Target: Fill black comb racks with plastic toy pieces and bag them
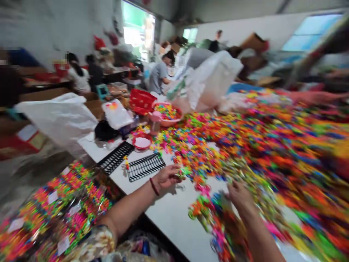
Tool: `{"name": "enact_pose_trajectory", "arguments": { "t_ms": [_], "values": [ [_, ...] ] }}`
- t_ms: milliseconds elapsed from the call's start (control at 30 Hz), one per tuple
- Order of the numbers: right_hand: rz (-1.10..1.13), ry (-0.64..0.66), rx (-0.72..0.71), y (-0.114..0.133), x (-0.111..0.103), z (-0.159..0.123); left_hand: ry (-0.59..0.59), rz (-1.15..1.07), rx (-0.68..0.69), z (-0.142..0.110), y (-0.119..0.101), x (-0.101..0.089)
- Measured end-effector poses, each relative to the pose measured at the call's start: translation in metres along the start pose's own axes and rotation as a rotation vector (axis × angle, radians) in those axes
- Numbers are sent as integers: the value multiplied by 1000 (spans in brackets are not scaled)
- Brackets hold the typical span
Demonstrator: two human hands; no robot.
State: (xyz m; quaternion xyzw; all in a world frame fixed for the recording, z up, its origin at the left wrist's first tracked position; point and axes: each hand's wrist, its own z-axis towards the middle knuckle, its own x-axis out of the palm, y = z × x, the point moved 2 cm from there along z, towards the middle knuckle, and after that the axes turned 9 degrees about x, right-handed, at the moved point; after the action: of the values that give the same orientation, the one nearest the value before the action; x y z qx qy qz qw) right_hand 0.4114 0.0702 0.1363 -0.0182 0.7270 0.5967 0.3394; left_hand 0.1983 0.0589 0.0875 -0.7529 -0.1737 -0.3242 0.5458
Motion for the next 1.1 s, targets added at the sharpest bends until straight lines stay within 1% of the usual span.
{"name": "enact_pose_trajectory", "arguments": {
  "t_ms": [33, 67, 100, 167, 200, 267, 333, 400, 467, 533, 600, 667, 700, 767, 833, 900, 933, 1000, 1100],
  "values": [
    [67, 5, 104, -19, -13, -16, 49, -12, -63, -4, 3, -3],
    [179, 42, 200, -32, -18, -32, 93, -27, -115, -6, 3, -6],
    [326, 106, 282, -40, -18, -48, 126, -41, -158, -6, 1, -11],
    [634, 263, 389, -44, -5, -77, 174, -72, -229, -6, -6, -19],
    [739, 313, 417, -44, 3, -91, 185, -83, -249, -6, -8, -22],
    [867, 335, 448, -41, 18, -114, 186, -73, -266, -9, -9, -26],
    [910, 313, 466, -41, 29, -131, 172, -24, -274, -14, -4, -26],
    [903, 317, 490, -42, 35, -143, 154, 39, -275, -17, 5, -26],
    [896, 327, 511, -45, 38, -150, 140, 127, -222, -18, 14, -27],
    [907, 313, 510, -47, 38, -154, 127, 296, -86, -16, 18, -31],
    [913, 292, 500, -49, 36, -156, 107, 567, 101, -13, 18, -36],
    [896, 280, 509, -51, 35, -159, 87, 885, 289, -9, 15, -41],
    [882, 276, 520, -52, 36, -161, 94, 1031, 375, -6, 13, -42],
    [853, 274, 543, -55, 38, -165, 163, 1273, 502, -1, 12, -42],
    [827, 284, 554, -57, 43, -168, 265, 1451, 551, 4, 13, -39],
    [792, 299, 543, -59, 47, -170, 338, 1552, 538, 9, 14, -34],
    [769, 302, 530, -60, 48, -170, 361, 1564, 519, 10, 14, -32],
    [715, 290, 499, -63, 49, -172, 391, 1504, 486, 12, 14, -27],
    [642, 237, 448, -68, 46, -175, 416, 1333, 477, 10, 8, -23]
  ]
}}
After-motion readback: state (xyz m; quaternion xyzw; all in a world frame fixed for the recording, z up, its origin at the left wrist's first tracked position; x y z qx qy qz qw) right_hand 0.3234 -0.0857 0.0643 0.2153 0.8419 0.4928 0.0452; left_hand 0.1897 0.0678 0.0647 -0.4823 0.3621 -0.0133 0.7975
